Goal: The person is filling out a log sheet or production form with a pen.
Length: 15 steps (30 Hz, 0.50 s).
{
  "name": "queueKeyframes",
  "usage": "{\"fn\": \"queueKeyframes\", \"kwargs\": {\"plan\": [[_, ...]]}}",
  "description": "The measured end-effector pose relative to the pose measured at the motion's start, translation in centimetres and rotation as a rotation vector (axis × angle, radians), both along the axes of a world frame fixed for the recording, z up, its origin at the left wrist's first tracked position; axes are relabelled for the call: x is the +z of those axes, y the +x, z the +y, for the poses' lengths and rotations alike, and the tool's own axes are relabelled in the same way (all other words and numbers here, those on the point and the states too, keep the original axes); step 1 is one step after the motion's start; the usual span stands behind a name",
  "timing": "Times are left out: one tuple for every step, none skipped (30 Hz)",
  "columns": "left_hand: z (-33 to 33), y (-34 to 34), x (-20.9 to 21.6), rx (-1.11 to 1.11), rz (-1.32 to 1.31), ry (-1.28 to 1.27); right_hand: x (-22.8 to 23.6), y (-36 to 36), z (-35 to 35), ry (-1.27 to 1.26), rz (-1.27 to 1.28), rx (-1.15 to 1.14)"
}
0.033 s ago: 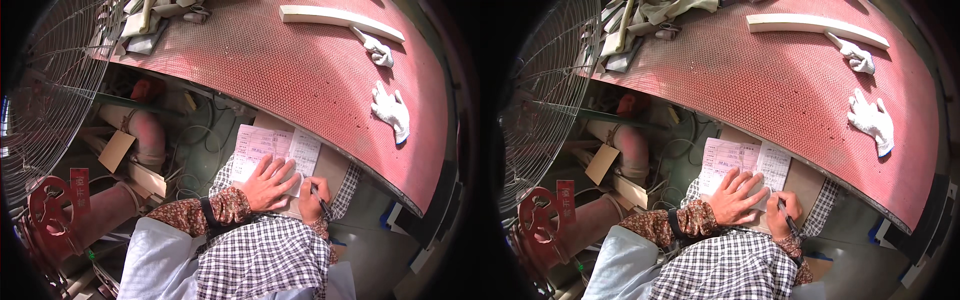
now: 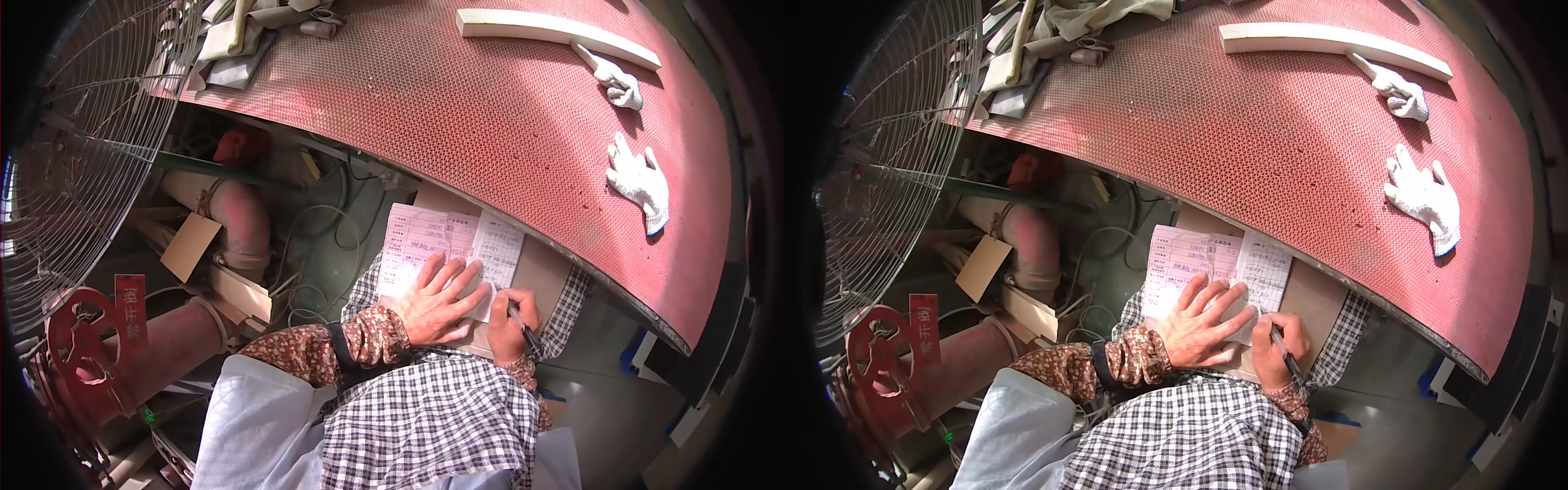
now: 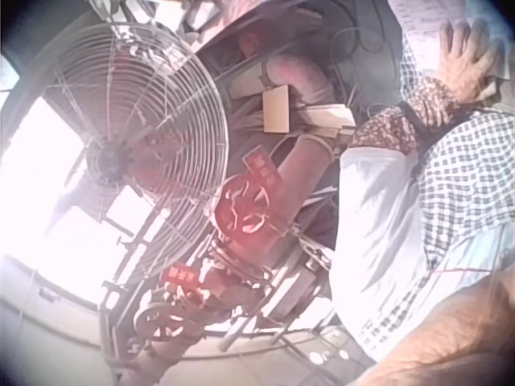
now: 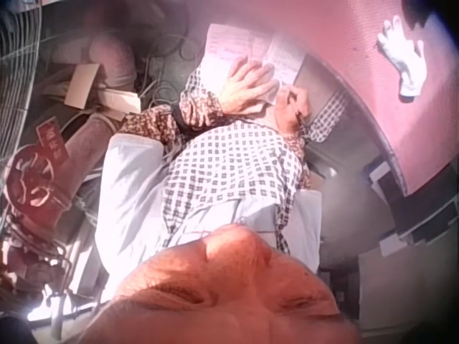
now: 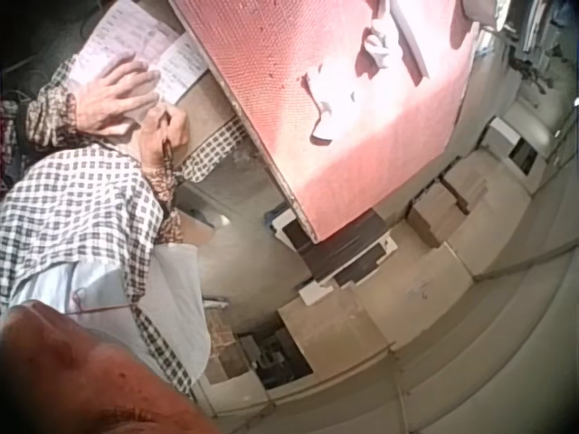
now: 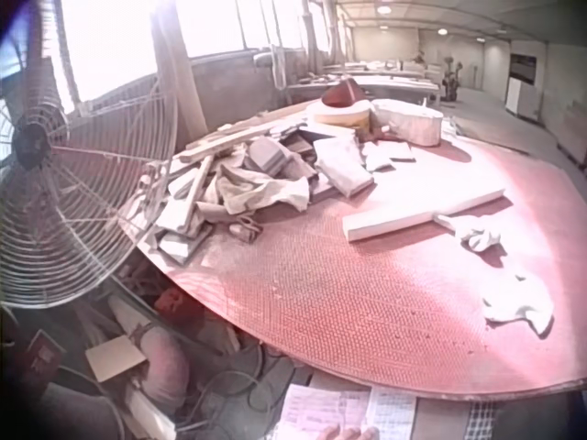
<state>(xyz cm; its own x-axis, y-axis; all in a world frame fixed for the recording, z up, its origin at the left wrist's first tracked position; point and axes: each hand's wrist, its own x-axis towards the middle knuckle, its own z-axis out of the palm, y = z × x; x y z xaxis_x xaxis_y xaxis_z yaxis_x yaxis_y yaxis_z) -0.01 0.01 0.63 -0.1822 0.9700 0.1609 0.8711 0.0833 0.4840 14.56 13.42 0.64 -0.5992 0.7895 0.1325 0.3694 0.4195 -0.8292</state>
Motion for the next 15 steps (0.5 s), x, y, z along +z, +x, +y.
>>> {"fn": "queueKeyframes", "kwargs": {"plan": [[0.02, -0.06, 0.01, -0.006, -0.006, -0.008, -0.02, 0.0, -0.01, -0.008, 0.008, -0.003], [-0.01, -0.1, -0.01, -0.011, -0.013, -0.016, -0.04, -0.04, -0.02, -0.005, 0.013, -0.004], [-0.03, -0.1, 0.02, -0.011, -0.012, -0.023, -0.06, -0.09, -0.04, -0.003, 0.019, -0.004], [-0.03, -0.1, 0.09, -0.011, -0.011, -0.03, -0.08, -0.13, -0.05, -0.001, 0.025, -0.003], [0.0, -0.11, 0.13, -0.014, -0.011, -0.036, -0.09, -0.1, -0.05, 0.001, 0.021, -0.005], [0.01, -0.12, 0.14, -0.017, -0.01, -0.035, -0.12, -0.05, -0.04, 0.002, 0.019, -0.007], [0.01, -0.14, 0.14, -0.021, -0.01, -0.035, -0.13, -0.01, -0.04, 0.003, 0.016, -0.008], [-0.02, -0.14, 0.11, -0.023, -0.01, -0.034, -0.12, 0.01, -0.07, -0.006, 0.013, -0.011], [-0.05, -0.16, 0.03, -0.025, -0.01, -0.03, -0.1, 0.03, -0.1, -0.014, 0.01, -0.014], [-0.09, -0.18, -0.09, -0.026, -0.009, -0.027, -0.08, 0.03, -0.11, -0.023, 0.007, -0.017], [-0.12, -0.18, -0.14, -0.028, -0.008, -0.024, -0.05, 0.01, -0.12, -0.025, 0.007, -0.018], [-0.13, -0.21, -0.08, -0.032, -0.004, -0.028, -0.02, -0.03, -0.13, -0.027, 0.006, -0.019], [-0.14, -0.28, 0.05, -0.035, 0.0, -0.033, 0.0, -0.05, -0.14, -0.03, 0.006, -0.021], [-0.15, -0.33, 0.14, -0.038, 0.004, -0.038, -0.03, -0.04, -0.15, -0.026, 0.007, -0.019], [-0.15, -0.38, 0.16, -0.038, 0.002, -0.037, -0.09, -0.02, -0.15, -0.023, 0.009, -0.018]]}}
